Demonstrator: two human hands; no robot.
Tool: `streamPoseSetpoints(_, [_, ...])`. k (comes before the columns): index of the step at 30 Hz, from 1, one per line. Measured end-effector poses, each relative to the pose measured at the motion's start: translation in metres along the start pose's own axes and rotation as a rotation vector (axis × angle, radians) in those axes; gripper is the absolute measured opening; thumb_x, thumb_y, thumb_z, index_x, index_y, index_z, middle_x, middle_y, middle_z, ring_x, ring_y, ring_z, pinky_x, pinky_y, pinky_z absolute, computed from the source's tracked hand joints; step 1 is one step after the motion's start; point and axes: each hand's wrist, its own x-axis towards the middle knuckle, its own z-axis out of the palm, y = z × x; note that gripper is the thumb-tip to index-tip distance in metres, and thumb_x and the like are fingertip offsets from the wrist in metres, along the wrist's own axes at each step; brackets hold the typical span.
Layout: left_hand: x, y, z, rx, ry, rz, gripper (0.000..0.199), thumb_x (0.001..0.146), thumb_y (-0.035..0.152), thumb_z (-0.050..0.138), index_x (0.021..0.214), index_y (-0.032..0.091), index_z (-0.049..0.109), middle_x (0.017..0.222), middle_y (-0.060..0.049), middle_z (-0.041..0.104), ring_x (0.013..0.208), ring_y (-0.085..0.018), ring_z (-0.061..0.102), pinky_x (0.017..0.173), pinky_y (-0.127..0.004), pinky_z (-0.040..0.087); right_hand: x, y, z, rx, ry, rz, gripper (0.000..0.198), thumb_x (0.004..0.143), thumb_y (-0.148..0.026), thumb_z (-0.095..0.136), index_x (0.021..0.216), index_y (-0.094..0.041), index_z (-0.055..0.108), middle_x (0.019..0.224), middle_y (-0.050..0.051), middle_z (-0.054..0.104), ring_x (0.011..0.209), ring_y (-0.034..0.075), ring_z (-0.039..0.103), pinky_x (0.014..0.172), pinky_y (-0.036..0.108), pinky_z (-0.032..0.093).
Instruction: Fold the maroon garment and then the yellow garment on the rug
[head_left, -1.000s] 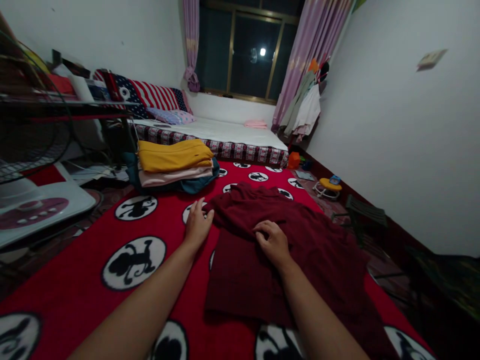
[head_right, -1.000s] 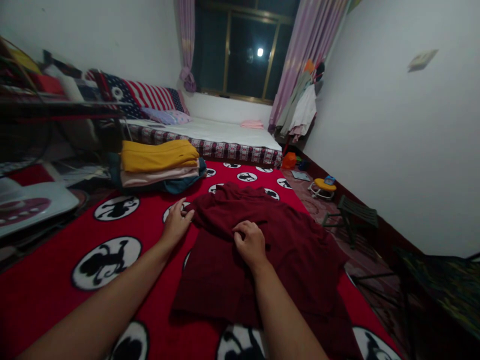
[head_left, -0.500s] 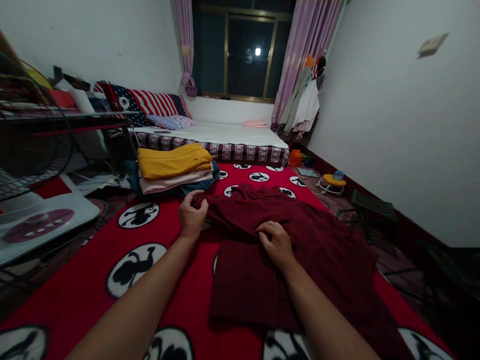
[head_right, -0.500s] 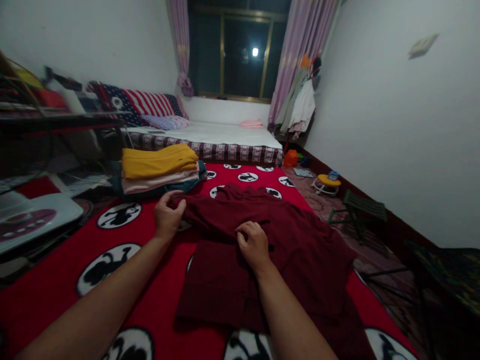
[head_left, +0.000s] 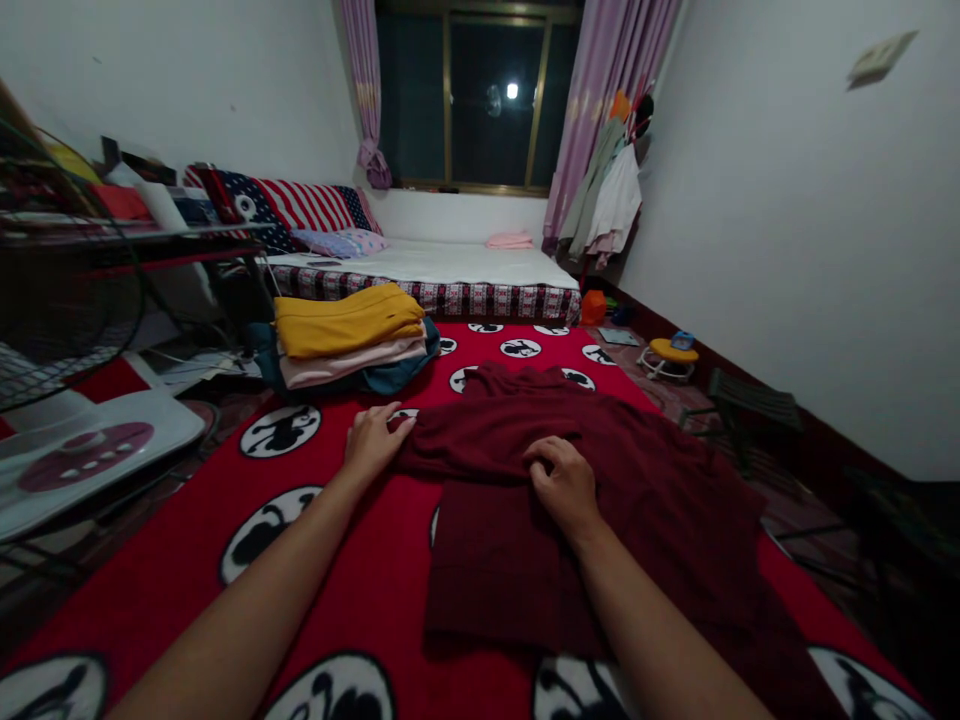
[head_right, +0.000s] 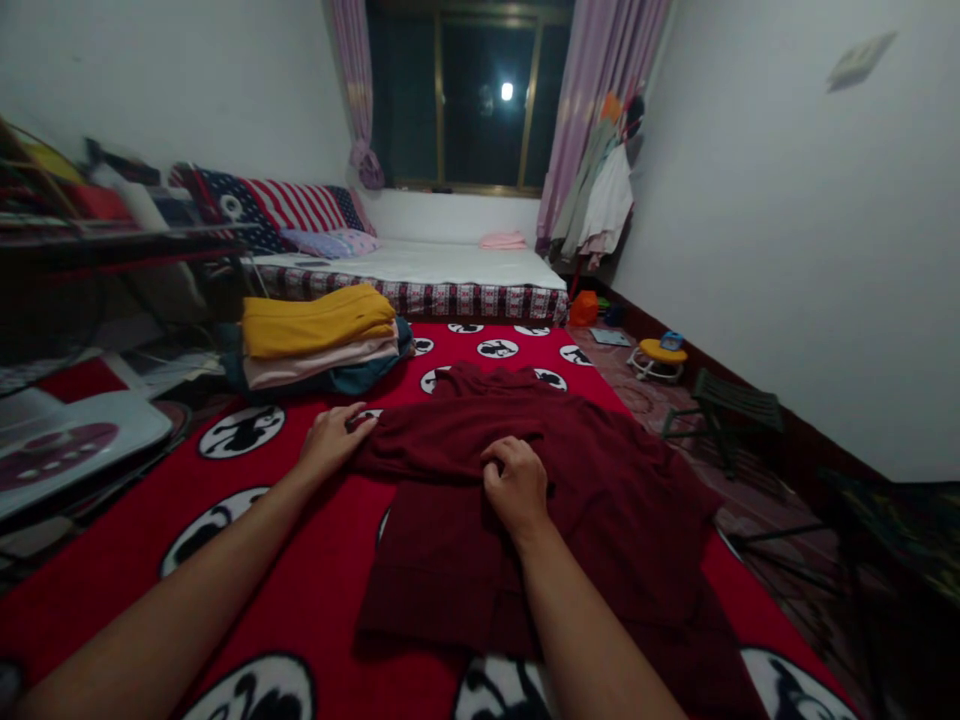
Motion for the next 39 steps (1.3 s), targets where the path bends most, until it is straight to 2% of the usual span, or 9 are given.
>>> streamPoseSetpoints(7, [-0.004,-0.006,0.010,0.020,0.054,0.041,0.023,0.079,0.041,0.060,0.091,0.023,0.069,0.108,-0.007,0.067,0.101,-0.029,0.056,0.087,-0.041,0.046,0.013,0.023,-0.031,-0.318,0.166,0.432,0.025,0.083,-0.036,0.051,0.097,-0.021,0.065,0.096,0.009,0.067,0.082,0.022,0.063,0.069,0.032,0.044])
streamPoseSetpoints(11, [-0.003,-0.009,0.011,-0.063,0.117,0.035,0.019,0.081,0.037,0.057,0.088,0.021,0.065,0.096,-0.008,0.066,0.093,-0.026,0.059,0.085,-0.038,0.047,0.018,0.037,-0.051,-0.407,-0.029,0.598,0.037,0.078,-0.056,0.054,0.085,-0.022,0.070,0.082,0.011,0.070,0.075,0.026,0.066,0.062,0.033,0.043])
streamPoseSetpoints(16, [-0.013,0.018,-0.003,-0.133,0.283,0.188,0.016,0.083,0.026,0.052,0.093,0.021,0.063,0.111,-0.008,0.061,0.108,-0.027,0.054,0.096,-0.041,0.041,0.018,0.036,-0.068,-0.334,-0.221,0.609,0.040,0.071,-0.063,0.059,0.066,-0.025,0.070,0.058,0.006,0.068,0.061,0.021,0.065,0.054,0.028,0.039])
streamPoseSetpoints(20, [-0.016,0.069,-0.003,-0.239,0.142,0.402,0.020,0.085,0.021,0.050,0.100,0.023,0.063,0.111,-0.005,0.062,0.108,-0.023,0.054,0.098,-0.038,0.040,0.017,0.032,-0.073,-0.302,-0.272,0.598,0.032,0.067,-0.057,0.067,0.066,-0.025,0.070,0.066,0.005,0.071,0.065,0.020,0.066,0.052,0.026,0.037])
streamPoseSetpoints(23, [-0.004,0.113,0.016,-0.301,0.000,0.508,0.024,0.085,0.021,0.052,0.106,0.021,0.063,0.108,-0.005,0.064,0.106,-0.023,0.055,0.098,-0.037,0.041,0.016,0.031,-0.072,-0.306,-0.285,0.610,0.028,0.069,-0.054,0.067,0.070,-0.026,0.071,0.069,0.005,0.071,0.068,0.021,0.066,0.052,0.026,0.036])
streamPoseSetpoints(29, [0.033,0.188,0.070,-0.223,-0.189,0.467,0.033,0.088,0.023,0.051,0.118,0.019,0.063,0.113,-0.008,0.065,0.108,-0.023,0.056,0.097,-0.036,0.043,0.014,0.030,-0.069,-0.312,-0.260,0.604,0.027,0.075,-0.051,0.061,0.071,-0.026,0.072,0.070,0.005,0.071,0.070,0.022,0.067,0.052,0.026,0.034])
streamPoseSetpoints(34, [0.053,0.220,0.098,-0.167,-0.301,0.463,0.027,0.082,0.035,0.064,0.103,0.021,0.073,0.100,-0.010,0.072,0.099,-0.027,0.062,0.088,-0.037,0.046,0.013,0.030,-0.068,-0.314,-0.264,0.614,0.027,0.077,-0.050,0.060,0.072,-0.026,0.072,0.071,0.006,0.072,0.072,0.023,0.067,0.053,0.027,0.034])
streamPoseSetpoints(37, [0.059,0.227,0.103,-0.160,-0.335,0.459,0.016,0.076,0.033,0.070,0.087,0.024,0.076,0.091,-0.006,0.074,0.092,-0.025,0.064,0.083,-0.033,0.047,0.014,0.029,-0.068,-0.321,-0.275,0.626,0.028,0.078,-0.050,0.059,0.074,-0.026,0.072,0.074,0.006,0.072,0.074,0.022,0.068,0.054,0.026,0.035])
streamPoseSetpoints(39, [0.062,0.229,0.103,-0.172,-0.311,0.435,0.016,0.078,0.032,0.068,0.091,0.025,0.075,0.095,-0.004,0.074,0.092,-0.022,0.065,0.082,-0.030,0.047,0.015,0.027,-0.069,-0.335,-0.303,0.649,0.027,0.079,-0.049,0.058,0.076,-0.026,0.072,0.076,0.005,0.072,0.077,0.022,0.068,0.057,0.026,0.037])
